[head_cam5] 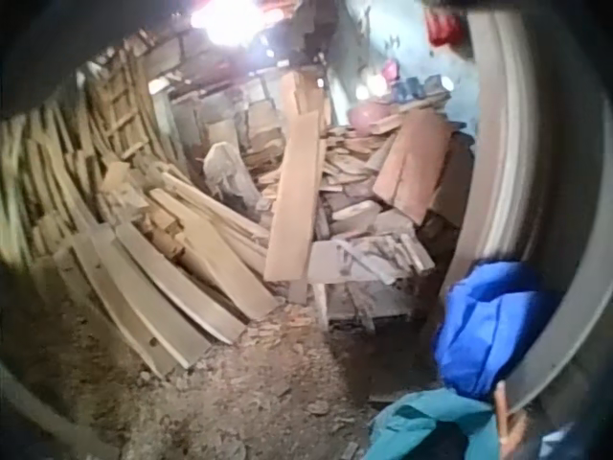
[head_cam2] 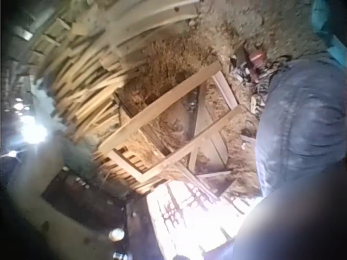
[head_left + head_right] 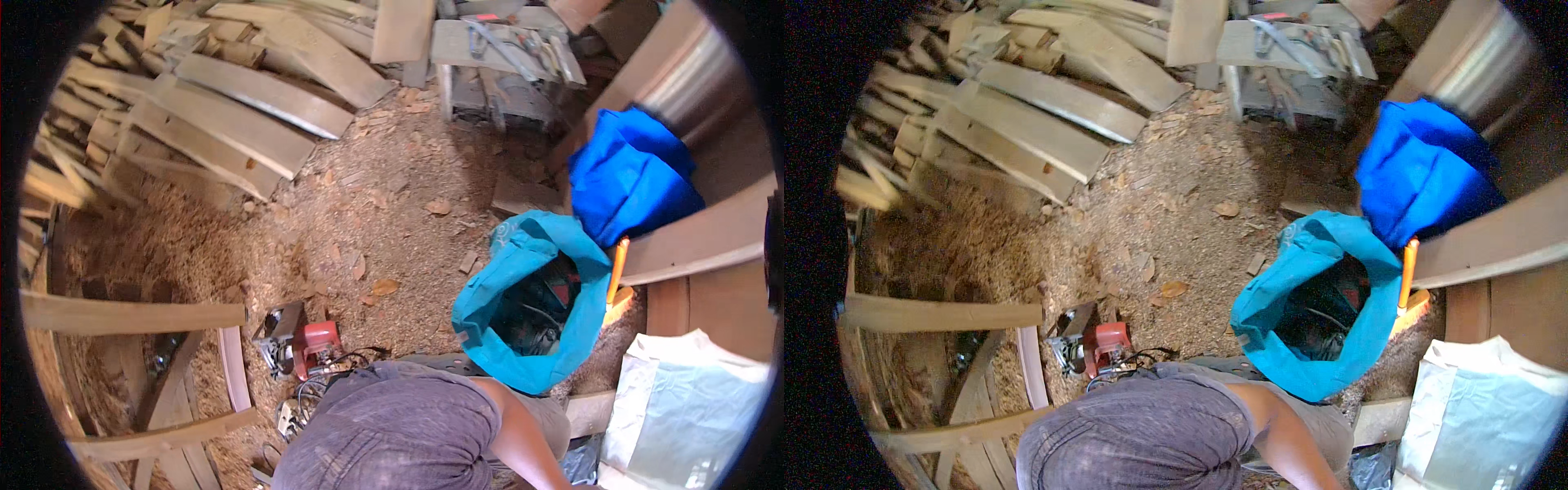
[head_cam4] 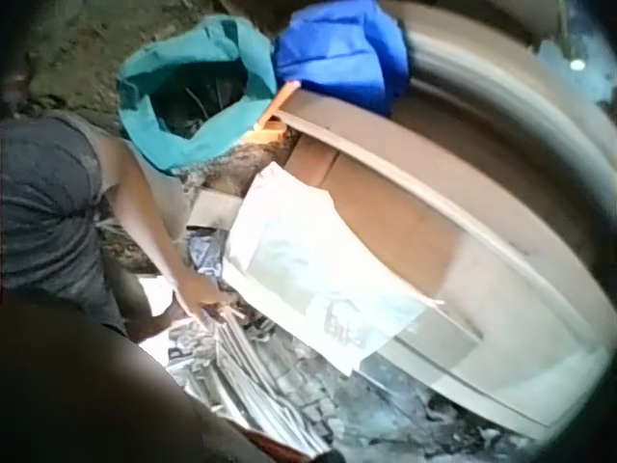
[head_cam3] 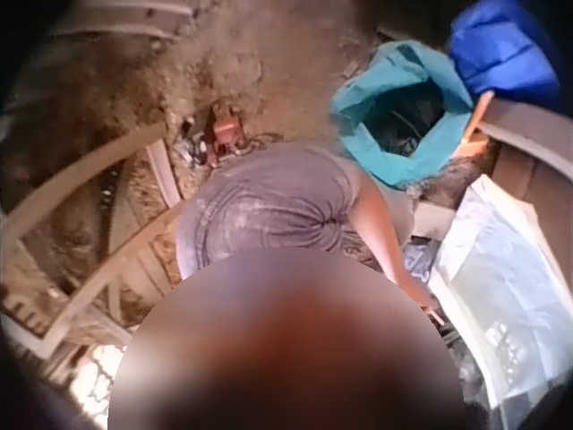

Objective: Measure and assemble a wooden window frame using a hammer, circular saw, and chisel.

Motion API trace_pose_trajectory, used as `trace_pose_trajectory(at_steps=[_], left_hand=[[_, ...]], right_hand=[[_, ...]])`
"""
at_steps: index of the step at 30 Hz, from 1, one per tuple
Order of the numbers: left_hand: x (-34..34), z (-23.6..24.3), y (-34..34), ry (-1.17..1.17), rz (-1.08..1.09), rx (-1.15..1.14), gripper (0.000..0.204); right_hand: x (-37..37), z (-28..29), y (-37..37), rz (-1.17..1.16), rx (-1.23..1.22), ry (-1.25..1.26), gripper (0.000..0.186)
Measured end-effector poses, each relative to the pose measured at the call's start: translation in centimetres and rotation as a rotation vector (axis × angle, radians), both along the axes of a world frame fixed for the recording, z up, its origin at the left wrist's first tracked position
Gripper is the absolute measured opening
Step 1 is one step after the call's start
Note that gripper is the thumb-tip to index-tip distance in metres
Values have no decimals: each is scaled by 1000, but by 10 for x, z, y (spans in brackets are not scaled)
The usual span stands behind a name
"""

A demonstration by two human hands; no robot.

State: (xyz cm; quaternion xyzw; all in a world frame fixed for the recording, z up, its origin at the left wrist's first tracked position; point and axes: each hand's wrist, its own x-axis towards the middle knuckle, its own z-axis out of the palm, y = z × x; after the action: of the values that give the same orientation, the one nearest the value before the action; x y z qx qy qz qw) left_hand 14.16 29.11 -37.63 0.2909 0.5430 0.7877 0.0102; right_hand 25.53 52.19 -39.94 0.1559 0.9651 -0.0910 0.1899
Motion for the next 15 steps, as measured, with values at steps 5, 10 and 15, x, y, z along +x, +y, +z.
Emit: trace_pose_trajectory(at_steps=[5, 10, 15], left_hand=[[7, -41, 43, 39, -244, -206, 60], [10, -44, 56, -97, -239, -175, 28], [-10, -54, 45, -229, -260, -186, 8]], right_hand=[[53, 11, -28, -135, -6, -16, 30], [139, 41, -56, -453, 19, -27, 30], [157, 66, -161, -736, -22, -231, 31]])
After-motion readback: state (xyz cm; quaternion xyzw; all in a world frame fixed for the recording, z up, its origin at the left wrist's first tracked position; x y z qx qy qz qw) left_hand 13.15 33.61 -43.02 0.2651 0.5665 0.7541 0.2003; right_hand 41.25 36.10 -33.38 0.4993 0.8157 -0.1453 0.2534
